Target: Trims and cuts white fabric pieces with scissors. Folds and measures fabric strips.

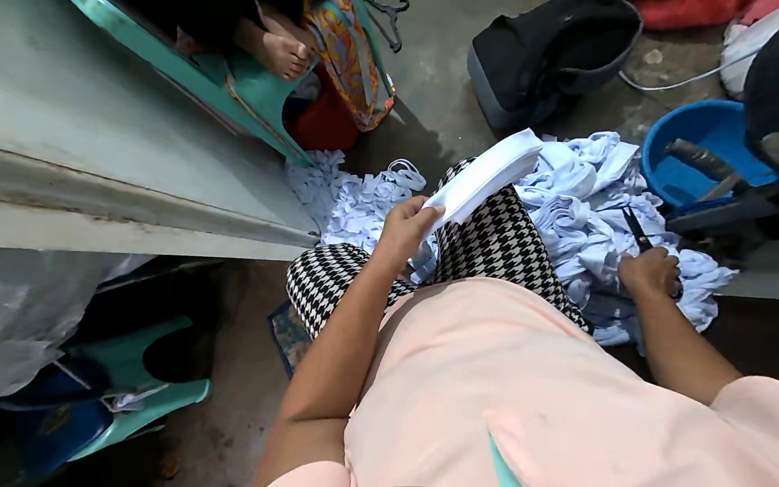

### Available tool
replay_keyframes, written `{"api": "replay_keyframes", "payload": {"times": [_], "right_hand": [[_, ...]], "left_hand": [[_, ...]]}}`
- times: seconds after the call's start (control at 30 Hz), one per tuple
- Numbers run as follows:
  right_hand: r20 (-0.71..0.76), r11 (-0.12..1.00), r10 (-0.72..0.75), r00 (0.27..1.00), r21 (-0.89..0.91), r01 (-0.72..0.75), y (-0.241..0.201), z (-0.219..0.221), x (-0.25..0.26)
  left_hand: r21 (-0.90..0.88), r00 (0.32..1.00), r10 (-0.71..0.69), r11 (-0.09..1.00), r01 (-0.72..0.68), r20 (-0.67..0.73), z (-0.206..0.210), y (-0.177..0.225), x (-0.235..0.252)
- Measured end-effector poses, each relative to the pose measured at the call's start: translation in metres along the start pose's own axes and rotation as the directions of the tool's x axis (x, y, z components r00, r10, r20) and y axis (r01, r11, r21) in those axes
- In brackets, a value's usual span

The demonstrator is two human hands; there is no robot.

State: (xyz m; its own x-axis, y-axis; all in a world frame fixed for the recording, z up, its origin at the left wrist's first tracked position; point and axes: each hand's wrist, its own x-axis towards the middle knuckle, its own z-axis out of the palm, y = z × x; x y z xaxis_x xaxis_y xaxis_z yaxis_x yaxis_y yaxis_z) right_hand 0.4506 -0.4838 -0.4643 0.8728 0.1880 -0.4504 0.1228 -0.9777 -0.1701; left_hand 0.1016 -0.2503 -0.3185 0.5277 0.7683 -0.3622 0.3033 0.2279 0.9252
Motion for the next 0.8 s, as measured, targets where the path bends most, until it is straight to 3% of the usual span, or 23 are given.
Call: {"api": "replay_keyframes", "payload": {"times": [0.07, 0.37, 0.5, 0.63, 0.7, 0.8], "right_hand": [[-0.001, 0.997, 0.051, 0.999, -0.057, -0.051, 0.003, 0.002, -0.001], [0.045, 0.982, -0.051, 0.998, -0.18, 0.058, 0.012, 0.004, -0.003], [0.029, 0.973, 0.003, 1.0, -0.232, 0.004, 0.011, 0.005, -0.004], [0.117, 0.959, 0.02, 0.993, -0.283, 0.014, 0.012, 0.001, -0.001], [0.162, 0.96, -0.057, 0.985, -0.261, 0.098, 0.014, -0.003, -0.001], [0.089, 0.993, -0.094, 0.992, -0.068, 0.1, 0.021, -0.012, -0.008]], "left_hand": [[-0.008, 1.0, -0.002, 1.0, 0.002, 0.016, -0.002, -0.001, 0.0], [0.02, 0.981, 0.086, 0.996, -0.09, 0.172, -0.018, 0.003, 0.009], [0.016, 0.977, 0.091, 0.995, -0.096, 0.194, -0.021, 0.003, 0.014], [-0.026, 0.972, 0.092, 0.996, -0.089, 0.216, -0.022, 0.001, 0.017], [-0.027, 0.97, 0.092, 0.996, -0.088, 0.225, -0.023, 0.0, 0.017], [-0.03, 0.97, 0.083, 0.996, -0.078, 0.228, -0.018, 0.001, 0.016]]}}
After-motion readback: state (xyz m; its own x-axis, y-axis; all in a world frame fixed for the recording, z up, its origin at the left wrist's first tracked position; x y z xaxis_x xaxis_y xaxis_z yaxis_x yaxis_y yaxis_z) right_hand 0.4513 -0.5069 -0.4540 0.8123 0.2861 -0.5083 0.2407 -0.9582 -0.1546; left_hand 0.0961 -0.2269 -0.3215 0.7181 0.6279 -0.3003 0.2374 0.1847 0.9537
